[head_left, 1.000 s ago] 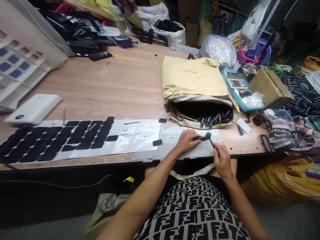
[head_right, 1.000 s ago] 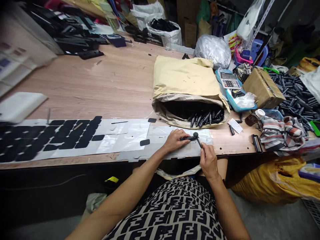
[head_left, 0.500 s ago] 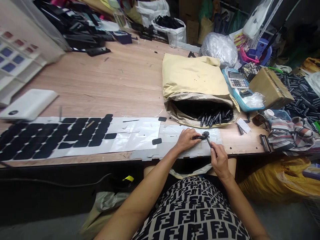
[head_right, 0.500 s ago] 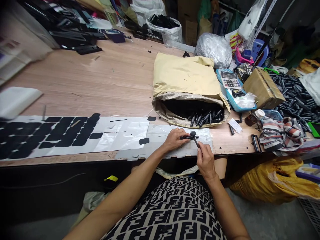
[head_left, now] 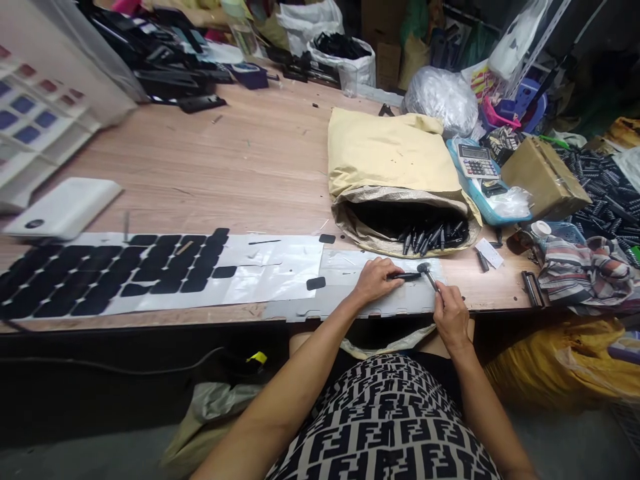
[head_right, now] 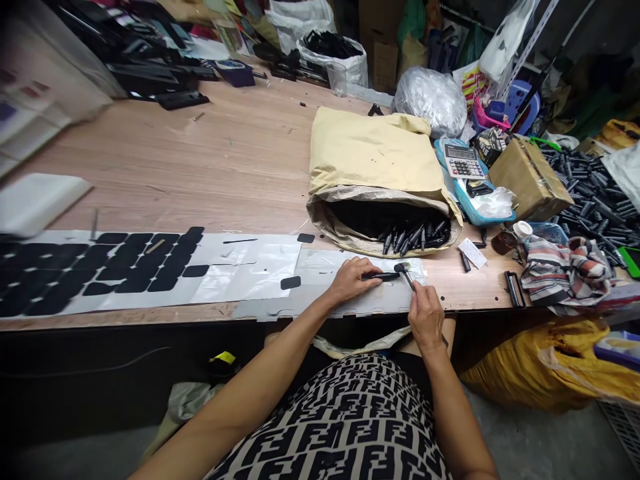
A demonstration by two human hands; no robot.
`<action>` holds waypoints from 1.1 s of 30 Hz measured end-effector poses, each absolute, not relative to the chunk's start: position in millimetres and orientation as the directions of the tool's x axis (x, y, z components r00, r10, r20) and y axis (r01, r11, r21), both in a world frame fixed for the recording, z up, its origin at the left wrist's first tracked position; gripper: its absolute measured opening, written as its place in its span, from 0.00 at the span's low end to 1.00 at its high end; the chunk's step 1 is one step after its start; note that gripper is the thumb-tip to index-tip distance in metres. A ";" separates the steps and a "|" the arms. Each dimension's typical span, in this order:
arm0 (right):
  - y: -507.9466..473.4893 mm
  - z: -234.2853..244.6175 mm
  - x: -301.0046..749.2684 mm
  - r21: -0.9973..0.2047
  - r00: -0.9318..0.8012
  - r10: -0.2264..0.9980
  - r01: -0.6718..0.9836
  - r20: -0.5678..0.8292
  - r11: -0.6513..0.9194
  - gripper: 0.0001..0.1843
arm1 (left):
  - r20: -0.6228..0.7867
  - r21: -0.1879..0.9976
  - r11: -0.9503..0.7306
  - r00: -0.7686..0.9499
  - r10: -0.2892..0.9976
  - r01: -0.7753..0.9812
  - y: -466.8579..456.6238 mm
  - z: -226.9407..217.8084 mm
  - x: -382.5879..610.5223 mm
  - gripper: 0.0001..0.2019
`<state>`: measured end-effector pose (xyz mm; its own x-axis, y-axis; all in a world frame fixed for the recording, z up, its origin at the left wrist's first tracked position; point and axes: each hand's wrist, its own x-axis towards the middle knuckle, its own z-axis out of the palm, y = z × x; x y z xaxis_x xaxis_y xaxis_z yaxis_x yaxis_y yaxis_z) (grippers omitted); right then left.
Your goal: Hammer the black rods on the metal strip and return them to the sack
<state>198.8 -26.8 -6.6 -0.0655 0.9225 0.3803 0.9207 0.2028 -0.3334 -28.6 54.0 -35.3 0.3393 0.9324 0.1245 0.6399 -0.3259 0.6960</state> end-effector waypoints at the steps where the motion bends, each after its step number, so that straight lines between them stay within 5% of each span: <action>1: -26.5 -7.8 202.1 -0.275 -0.059 0.923 0.946 0.381 0.174 0.18 | 0.122 0.700 -0.325 0.342 0.932 0.635 54.4 -36.1 -29.1 0.10; 5: -27.1 -13.4 209.0 -0.105 -0.066 0.913 0.987 0.402 0.117 0.18 | 0.130 0.720 -0.322 0.336 0.933 0.615 54.7 -37.1 -30.4 0.13; 14: -26.2 -20.4 202.9 0.002 -0.062 0.916 0.998 0.396 0.067 0.17 | 0.115 0.734 -0.269 0.276 0.954 0.624 51.7 -34.3 -30.9 0.22; 27: -26.2 -26.9 203.2 0.021 -0.075 0.904 0.997 0.421 0.073 0.17 | 0.156 0.770 -0.329 0.338 0.928 0.547 39.3 -23.1 -36.7 0.26; 33: -28.3 -27.0 202.6 0.021 -0.074 0.917 0.997 0.391 0.071 0.17 | 0.272 0.614 -0.538 0.485 0.831 0.578 -27.4 -31.1 -39.3 0.19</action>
